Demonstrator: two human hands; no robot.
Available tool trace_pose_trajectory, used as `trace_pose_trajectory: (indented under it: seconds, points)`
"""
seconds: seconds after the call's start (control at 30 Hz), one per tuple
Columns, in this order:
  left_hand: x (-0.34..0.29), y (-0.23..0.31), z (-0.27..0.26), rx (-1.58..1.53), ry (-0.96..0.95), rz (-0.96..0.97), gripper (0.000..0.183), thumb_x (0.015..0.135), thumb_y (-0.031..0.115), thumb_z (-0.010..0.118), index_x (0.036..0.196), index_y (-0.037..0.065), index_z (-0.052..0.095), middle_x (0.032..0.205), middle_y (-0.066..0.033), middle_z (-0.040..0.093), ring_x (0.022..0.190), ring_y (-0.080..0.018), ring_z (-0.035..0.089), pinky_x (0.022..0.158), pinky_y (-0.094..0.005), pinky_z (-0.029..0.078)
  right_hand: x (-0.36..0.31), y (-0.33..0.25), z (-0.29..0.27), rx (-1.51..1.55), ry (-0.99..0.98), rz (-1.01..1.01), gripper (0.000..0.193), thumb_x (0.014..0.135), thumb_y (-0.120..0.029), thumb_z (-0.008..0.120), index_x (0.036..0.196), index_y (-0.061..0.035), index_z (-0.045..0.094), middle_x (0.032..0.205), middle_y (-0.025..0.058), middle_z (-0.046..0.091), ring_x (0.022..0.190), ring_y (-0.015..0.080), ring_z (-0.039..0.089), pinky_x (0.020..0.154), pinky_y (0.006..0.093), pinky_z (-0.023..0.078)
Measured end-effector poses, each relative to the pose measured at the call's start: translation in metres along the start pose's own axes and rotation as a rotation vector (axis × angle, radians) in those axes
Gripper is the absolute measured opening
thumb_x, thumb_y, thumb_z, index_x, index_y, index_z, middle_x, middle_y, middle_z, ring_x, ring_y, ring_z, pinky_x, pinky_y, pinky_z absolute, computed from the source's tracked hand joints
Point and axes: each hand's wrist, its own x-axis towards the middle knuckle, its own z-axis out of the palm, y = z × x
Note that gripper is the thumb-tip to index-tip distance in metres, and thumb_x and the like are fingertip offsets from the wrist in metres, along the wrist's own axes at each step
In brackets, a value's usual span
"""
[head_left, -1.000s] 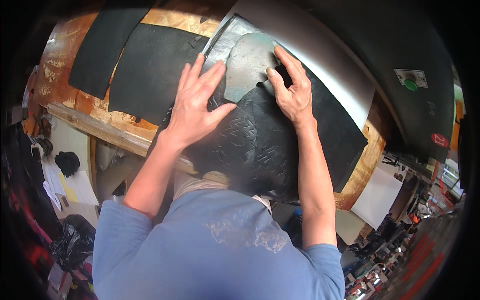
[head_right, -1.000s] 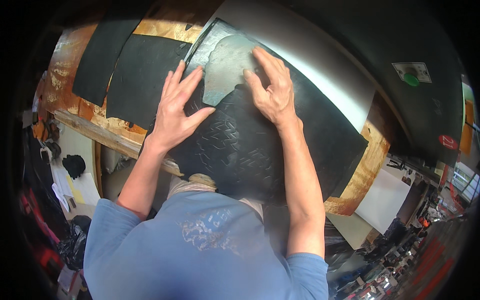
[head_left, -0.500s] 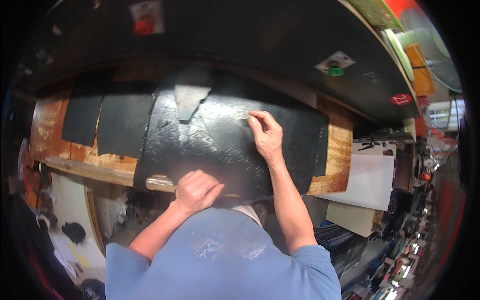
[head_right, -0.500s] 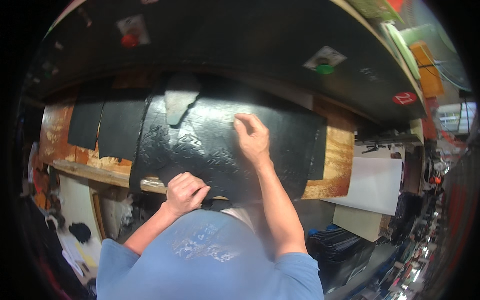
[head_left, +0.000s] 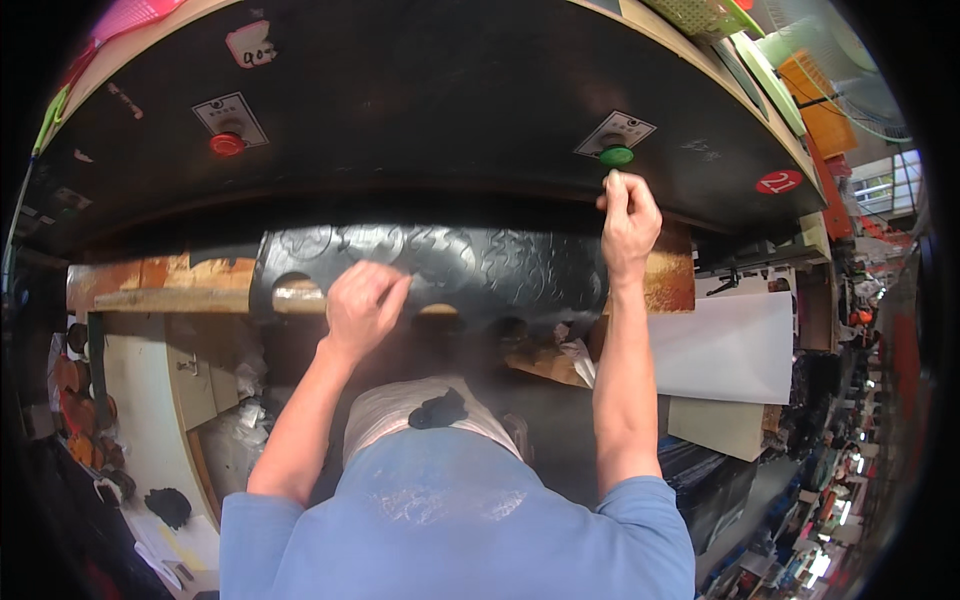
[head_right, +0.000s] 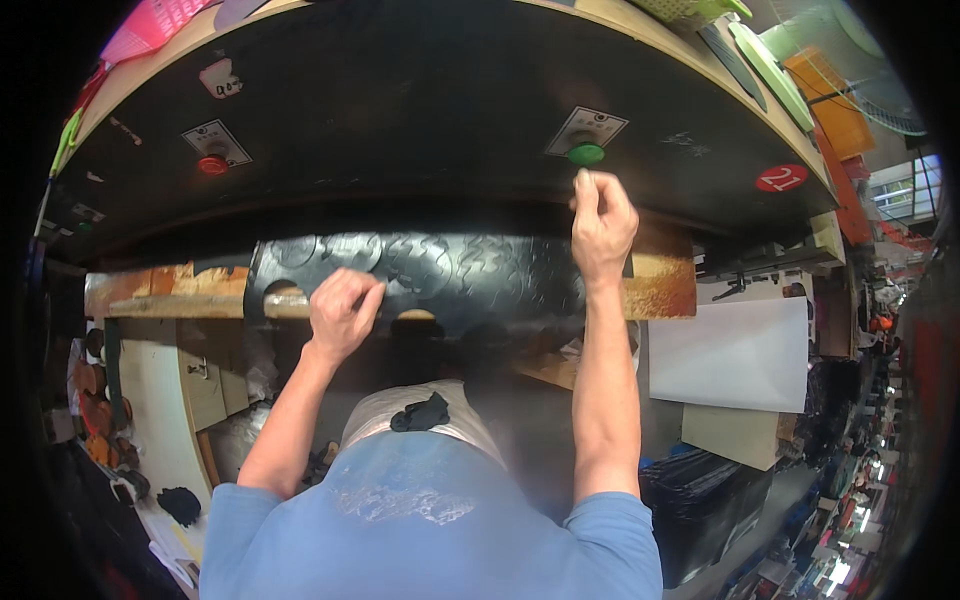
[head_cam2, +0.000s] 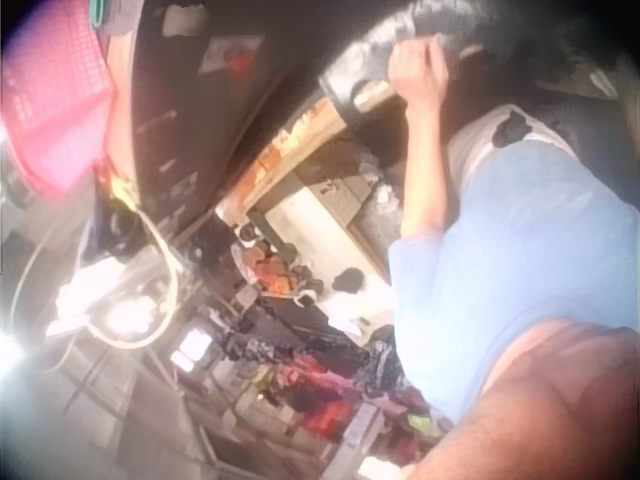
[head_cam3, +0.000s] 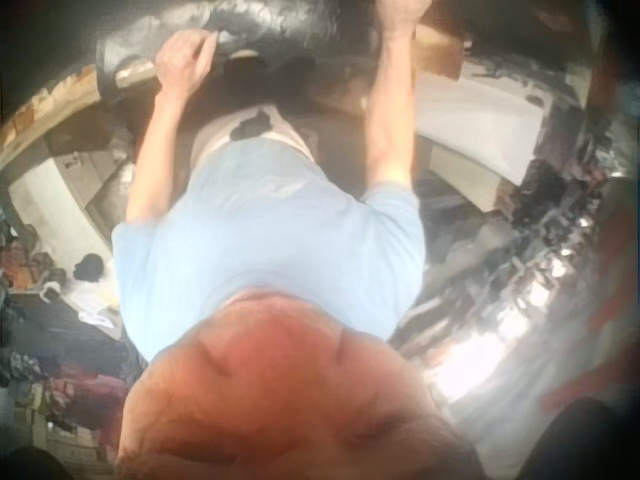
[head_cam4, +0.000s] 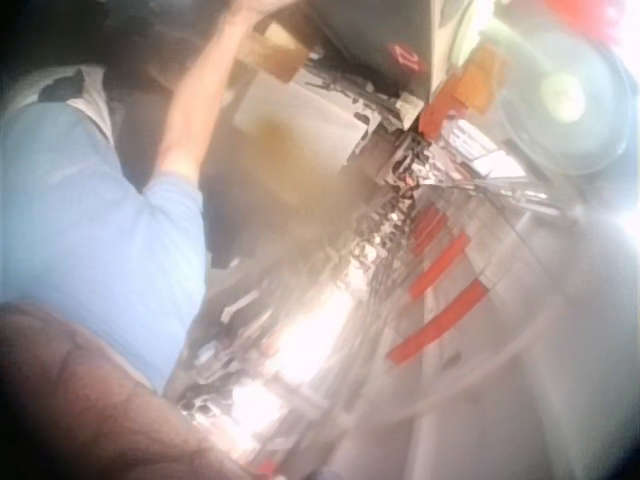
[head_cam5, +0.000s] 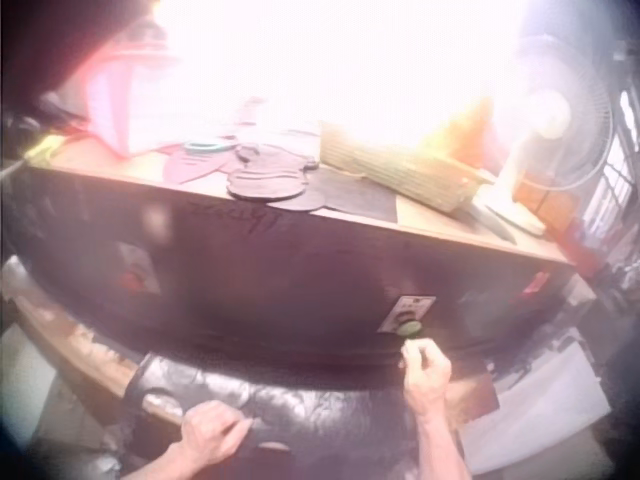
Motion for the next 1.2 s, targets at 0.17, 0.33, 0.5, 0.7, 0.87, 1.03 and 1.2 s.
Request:
trace_pose_trajectory:
  seconds: [0.17, 0.33, 0.5, 0.7, 0.87, 1.03, 1.2]
  points:
    - [-0.007, 0.011, 0.006, 0.084, 0.063, -0.005, 0.02, 0.084, 0.0, 0.082, 0.096, 0.006, 0.068, 0.094, -0.0082, 0.072, 0.086, -0.0316, 0.068, 0.075, -0.0415, 0.055, -0.086, 0.039, 0.017, -0.086, 0.0, 0.23, 0.022, 0.104, -0.017, 0.076, 0.089, -0.0016, 0.071, 0.069, -0.0059, 0.059, 0.061, 0.0035, 0.048, 0.056, 0.0252, 0.04]
    - [-0.01, 0.011, 0.013, 0.192, 0.099, -0.022, 0.022, 0.085, 0.002, 0.082, 0.099, 0.008, 0.067, 0.1, -0.0081, 0.069, 0.09, -0.0308, 0.066, 0.078, -0.0419, 0.054, -0.095, 0.062, 0.028, -0.089, -0.004, 0.081, 0.024, 0.102, -0.017, 0.078, 0.085, -0.0018, 0.071, 0.062, -0.0026, 0.054, 0.059, 0.0041, 0.047, 0.055, 0.0271, 0.04]
    - [-0.016, 0.008, 0.015, 0.178, 0.098, -0.045, 0.024, 0.084, -0.003, 0.082, 0.1, 0.007, 0.067, 0.097, -0.0096, 0.071, 0.087, -0.032, 0.066, 0.078, -0.0419, 0.054, -0.095, 0.059, 0.025, -0.148, -0.069, 0.068, 0.022, 0.102, -0.017, 0.079, 0.087, -0.0021, 0.072, 0.063, -0.0029, 0.053, 0.059, 0.0054, 0.045, 0.055, 0.0268, 0.039]
    - [-0.014, 0.011, 0.011, 0.118, 0.095, -0.093, 0.015, 0.084, 0.002, 0.082, 0.09, 0.005, 0.068, 0.095, -0.0083, 0.072, 0.091, -0.0316, 0.069, 0.084, -0.0434, 0.055, -0.097, 0.061, 0.021, -0.133, -0.098, 0.133, 0.022, 0.103, -0.02, 0.079, 0.092, -0.0017, 0.074, 0.069, -0.0058, 0.058, 0.064, 0.0023, 0.046, 0.058, 0.0237, 0.039]
    - [-0.014, 0.01, 0.006, 0.095, 0.05, -0.139, 0.022, 0.081, -0.002, 0.083, 0.096, 0.004, 0.068, 0.093, -0.0099, 0.073, 0.091, -0.0332, 0.071, 0.082, -0.044, 0.056, -0.096, 0.049, 0.028, 0.029, -0.021, 0.173, 0.018, 0.105, -0.014, 0.077, 0.095, 0.0, 0.076, 0.076, -0.0088, 0.061, 0.068, -0.0013, 0.048, 0.06, 0.0181, 0.039]
    - [-0.018, 0.012, 0.002, 0.043, -0.013, -0.184, 0.025, 0.079, -0.003, 0.084, 0.096, 0.004, 0.068, 0.095, -0.0106, 0.072, 0.09, -0.0331, 0.069, 0.079, -0.0436, 0.054, -0.093, 0.006, 0.08, 0.13, -0.088, 0.106, 0.008, 0.102, -0.003, 0.076, 0.096, 0.0016, 0.075, 0.082, -0.0042, 0.064, 0.073, 0.0027, 0.055, 0.065, 0.0202, 0.046]
    - [-0.002, 0.015, -0.031, -0.167, -0.133, -0.331, 0.021, 0.087, -0.005, 0.08, 0.104, 0.001, 0.071, 0.105, -0.0144, 0.074, 0.1, -0.0331, 0.072, 0.091, -0.0458, 0.058, -0.063, -0.019, 0.18, -0.065, -0.335, -0.191, 0.04, 0.086, -0.013, 0.086, 0.122, -0.0021, 0.074, 0.115, 0.0161, 0.069, 0.104, 0.0306, 0.071, 0.089, 0.0397, 0.059]
